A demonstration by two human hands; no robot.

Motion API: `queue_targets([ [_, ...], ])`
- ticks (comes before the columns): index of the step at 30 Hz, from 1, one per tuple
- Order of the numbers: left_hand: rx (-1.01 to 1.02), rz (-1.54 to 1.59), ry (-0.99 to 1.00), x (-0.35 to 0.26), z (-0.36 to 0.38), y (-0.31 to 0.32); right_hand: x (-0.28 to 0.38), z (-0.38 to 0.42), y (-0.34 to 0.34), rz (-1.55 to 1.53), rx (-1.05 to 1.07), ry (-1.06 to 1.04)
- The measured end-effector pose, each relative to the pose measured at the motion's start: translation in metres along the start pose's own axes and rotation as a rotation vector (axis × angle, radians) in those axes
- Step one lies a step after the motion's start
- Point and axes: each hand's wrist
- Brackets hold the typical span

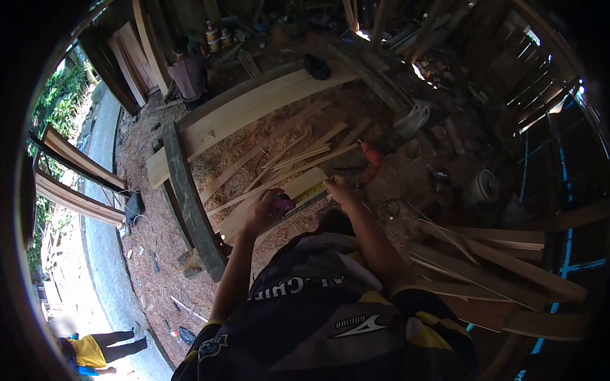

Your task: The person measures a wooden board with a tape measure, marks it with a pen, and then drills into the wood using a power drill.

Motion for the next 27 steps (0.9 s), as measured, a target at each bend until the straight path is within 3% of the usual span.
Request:
queue_targets([
  [3, 0.012, 0.056, -0.065, 0.007, 0.002, 0.021, -0.010, 0.009, -0.007, -0.017, -0.046, 0.008],
  [5, -0.081, 0.004, 0.059, 0.012, -0.001, 0.030, -0.005, 0.011, -0.013, 0.077, -0.075, 0.041],
  [12, -0.106, 0.066, -0.025, 0.027, -0.016, 0.051, -0.020, -0.025, -0.016, 0.185, -0.090, 0.033],
  [15, -0.093, 0.111, -0.124, 0.041, -0.021, 0.062, -0.040, -0.045, -0.015, 0.287, -0.126, -0.027],
  [17, -0.132, 0.100, -0.047, 0.058, -0.028, 0.070, -0.048, -0.059, -0.015, 0.305, -0.040, -0.115],
  [21, -0.130, 0.018, -0.142, 0.074, -0.029, 0.092, -0.052, -0.073, -0.005, 0.111, 0.061, 0.055],
  [23, -0.206, 0.214, -0.303, 0.081, -0.033, 0.112, -0.036, -0.091, -0.004, -0.209, 0.100, 0.303],
  [27, -0.149, 0.096, -0.528, 0.087, -0.036, 0.145, -0.079, -0.143, -0.012, -0.150, 0.272, 0.202],
])
Point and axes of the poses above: each hand's wrist, its own z-axis away from the middle knuckle, its own y-axis out of the palm, x = y × z, and after that the axes turned 3 degrees about y, right-handed
